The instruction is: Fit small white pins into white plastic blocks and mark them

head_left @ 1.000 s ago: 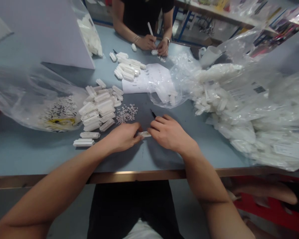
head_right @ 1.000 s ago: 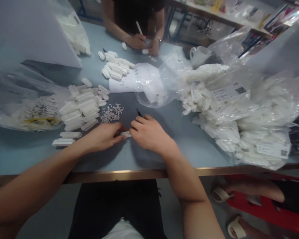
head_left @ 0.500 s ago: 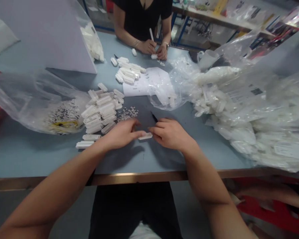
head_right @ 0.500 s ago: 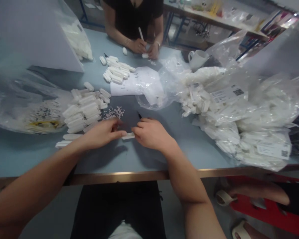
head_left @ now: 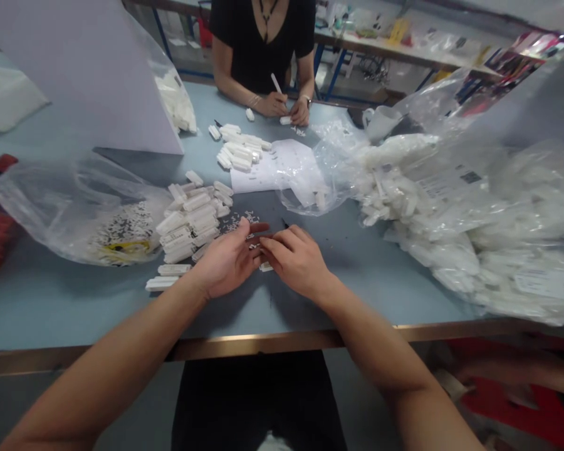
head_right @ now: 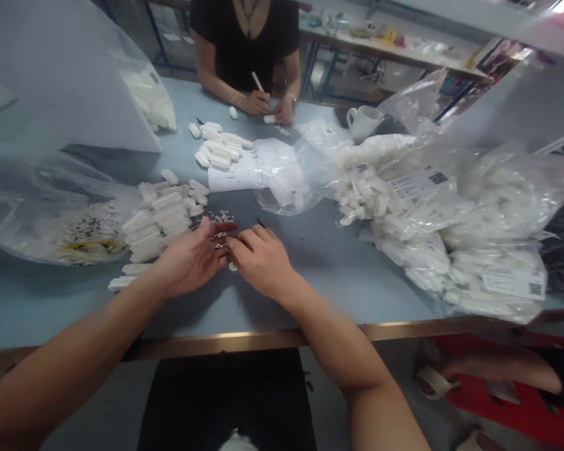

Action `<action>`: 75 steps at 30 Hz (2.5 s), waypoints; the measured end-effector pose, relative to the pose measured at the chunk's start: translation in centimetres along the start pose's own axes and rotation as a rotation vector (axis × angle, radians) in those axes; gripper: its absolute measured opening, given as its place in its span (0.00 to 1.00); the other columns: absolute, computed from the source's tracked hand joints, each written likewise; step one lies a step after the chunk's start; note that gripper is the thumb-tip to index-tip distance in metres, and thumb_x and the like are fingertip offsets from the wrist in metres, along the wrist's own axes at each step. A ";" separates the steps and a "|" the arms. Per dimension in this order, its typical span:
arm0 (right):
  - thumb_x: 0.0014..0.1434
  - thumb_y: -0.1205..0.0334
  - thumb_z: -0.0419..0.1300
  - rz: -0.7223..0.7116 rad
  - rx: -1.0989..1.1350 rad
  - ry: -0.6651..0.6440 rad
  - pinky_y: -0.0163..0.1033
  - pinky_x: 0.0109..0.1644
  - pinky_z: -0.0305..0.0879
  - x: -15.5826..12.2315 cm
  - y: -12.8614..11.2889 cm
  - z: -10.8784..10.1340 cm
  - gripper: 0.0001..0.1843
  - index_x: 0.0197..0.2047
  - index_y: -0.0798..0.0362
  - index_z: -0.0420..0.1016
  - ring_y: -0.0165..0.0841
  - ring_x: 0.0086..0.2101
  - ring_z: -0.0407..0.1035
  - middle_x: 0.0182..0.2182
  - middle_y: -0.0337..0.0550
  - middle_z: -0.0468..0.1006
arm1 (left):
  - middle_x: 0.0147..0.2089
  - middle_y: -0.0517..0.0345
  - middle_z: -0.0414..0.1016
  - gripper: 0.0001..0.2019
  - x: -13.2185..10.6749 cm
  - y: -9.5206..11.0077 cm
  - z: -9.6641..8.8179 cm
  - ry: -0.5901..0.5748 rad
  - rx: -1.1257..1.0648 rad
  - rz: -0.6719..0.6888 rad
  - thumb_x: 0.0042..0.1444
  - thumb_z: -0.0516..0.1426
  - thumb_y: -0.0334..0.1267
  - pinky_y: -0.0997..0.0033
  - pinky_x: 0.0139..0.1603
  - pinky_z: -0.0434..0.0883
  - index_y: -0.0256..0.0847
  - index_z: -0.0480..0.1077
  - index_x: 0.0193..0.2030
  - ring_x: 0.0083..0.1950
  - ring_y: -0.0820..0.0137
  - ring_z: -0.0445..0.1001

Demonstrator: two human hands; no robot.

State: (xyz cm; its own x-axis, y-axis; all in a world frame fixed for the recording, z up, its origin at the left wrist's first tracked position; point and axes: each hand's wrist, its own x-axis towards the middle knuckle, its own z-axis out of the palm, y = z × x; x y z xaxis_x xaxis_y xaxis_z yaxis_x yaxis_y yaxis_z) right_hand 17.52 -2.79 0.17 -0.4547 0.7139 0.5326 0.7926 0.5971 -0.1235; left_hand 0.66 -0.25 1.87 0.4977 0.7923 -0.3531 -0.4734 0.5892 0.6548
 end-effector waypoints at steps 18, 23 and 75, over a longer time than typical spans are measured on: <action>0.62 0.65 0.54 0.231 0.329 -0.021 0.40 0.44 0.66 0.2 0.1 -0.1 0.06 0.35 0.52 0.71 0.34 0.38 0.66 0.33 0.43 0.72 | 0.39 0.51 0.78 0.13 -0.3 -0.3 -0.1 -0.025 0.129 -0.004 0.63 0.56 0.45 0.68 0.45 0.73 0.37 0.72 0.46 0.38 0.70 0.76; 0.64 0.65 0.53 0.177 0.339 0.131 0.41 0.47 0.67 0.2 0.2 -0.6 0.07 0.38 0.51 0.72 0.34 0.41 0.67 0.34 0.44 0.73 | 0.34 0.52 0.79 0.11 -0.2 -0.2 -0.3 -0.090 0.222 0.023 0.55 0.64 0.42 0.66 0.47 0.74 0.34 0.74 0.34 0.37 0.69 0.77; 0.65 0.67 0.55 -0.053 0.204 0.183 0.39 0.42 0.68 0.1 0.8 -1.5 0.07 0.39 0.52 0.75 0.33 0.35 0.65 0.33 0.44 0.75 | 0.24 0.61 0.72 0.10 -0.2 0.0 -0.4 0.000 0.467 0.121 0.45 0.67 0.40 0.70 0.35 0.67 0.37 0.74 0.29 0.27 0.74 0.69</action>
State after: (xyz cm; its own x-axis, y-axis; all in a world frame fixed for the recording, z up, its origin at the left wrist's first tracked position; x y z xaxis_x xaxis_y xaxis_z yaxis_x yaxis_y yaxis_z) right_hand 18.73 -2.75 1.36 -0.3980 0.6124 0.6831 0.6627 0.7068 -0.2475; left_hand 0.21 -0.35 1.67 0.4588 0.8508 -0.2562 -0.1507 0.3586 0.9212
